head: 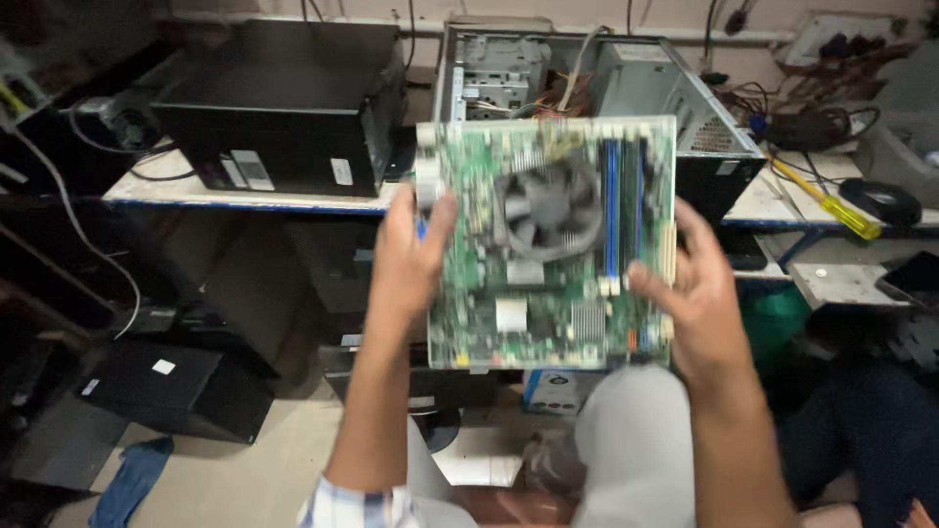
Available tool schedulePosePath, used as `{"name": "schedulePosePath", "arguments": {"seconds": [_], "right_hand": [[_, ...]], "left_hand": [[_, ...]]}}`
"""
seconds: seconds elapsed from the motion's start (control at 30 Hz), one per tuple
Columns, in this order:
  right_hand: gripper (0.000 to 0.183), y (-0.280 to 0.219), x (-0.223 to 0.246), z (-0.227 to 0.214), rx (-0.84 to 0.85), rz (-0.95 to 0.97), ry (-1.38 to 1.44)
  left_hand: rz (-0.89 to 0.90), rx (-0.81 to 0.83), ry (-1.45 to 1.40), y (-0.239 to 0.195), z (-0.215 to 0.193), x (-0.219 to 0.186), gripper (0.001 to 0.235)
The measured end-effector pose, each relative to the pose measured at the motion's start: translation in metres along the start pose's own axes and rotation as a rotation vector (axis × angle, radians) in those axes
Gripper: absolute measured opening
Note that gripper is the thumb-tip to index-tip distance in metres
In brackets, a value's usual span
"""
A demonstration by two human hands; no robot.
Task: The person holds a computer motherboard, removes the CPU cooler with a screwdriver, and then removes the CPU from its socket. The person places the cooler and CPU on the workbench.
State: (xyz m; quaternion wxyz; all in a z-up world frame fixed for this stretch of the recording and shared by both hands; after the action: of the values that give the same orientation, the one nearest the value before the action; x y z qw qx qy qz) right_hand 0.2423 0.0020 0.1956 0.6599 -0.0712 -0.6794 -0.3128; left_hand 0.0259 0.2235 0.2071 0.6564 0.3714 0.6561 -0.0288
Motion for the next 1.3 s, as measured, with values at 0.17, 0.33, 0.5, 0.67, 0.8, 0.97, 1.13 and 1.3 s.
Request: {"name": "schedulePosePath", "arguments": {"seconds": [0.17,0.33,0.5,0.67,0.8,0.97,1.13,1.3], "right_hand": [[0.086,0.101,0.046,0.007,0.195,-0.146,-0.076],[0.100,0.175,0.040,-0.005,0.231,-0.108,-0.393],[0.098,0.188,0.015,-0.023,0.263,-0.131,-0.498],[0.081,0.189,-0.001,-0.039,0.169,0.032,-0.877],[0.077,0.189,0.002,-0.039,0.056,0.109,-1.169],[0.071,0.186,0.003,-0.032,0.071,0.140,-1.230],[0.066,0.187,-0.005,-0.031,0.155,0.283,-1.163],[0.071,0.190,-0.013,-0.033,0.213,0.354,-0.977]], "left_hand": [[-0.036,-0.041,0.037,0.099,0.002,-0.008,0.052],[0.068,-0.099,0.301,0.160,0.008,-0.003,0.056],[0.085,-0.125,0.382,0.176,0.013,0.017,0.056],[0.022,0.060,0.107,0.186,0.027,0.034,0.055],[-0.064,0.079,0.206,0.191,0.024,0.039,0.060],[0.259,-0.165,0.781,0.171,0.017,-0.013,0.064],[0.178,0.085,0.594,0.177,0.035,-0.025,0.060],[0.087,0.242,0.538,0.169,0.045,-0.035,0.055]]}}
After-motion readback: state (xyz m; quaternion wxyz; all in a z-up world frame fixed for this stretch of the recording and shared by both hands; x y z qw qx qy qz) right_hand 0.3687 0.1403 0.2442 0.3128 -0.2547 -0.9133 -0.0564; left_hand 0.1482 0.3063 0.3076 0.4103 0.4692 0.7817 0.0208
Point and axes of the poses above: each hand's wrist, its own y-axis towards the middle knuckle, its own z-axis out of the palm, x = y × z, the point moved 10 cm from there along y, towards the middle knuckle, and after that the axes turned 7 degrees about x, right-handed, at the moved point
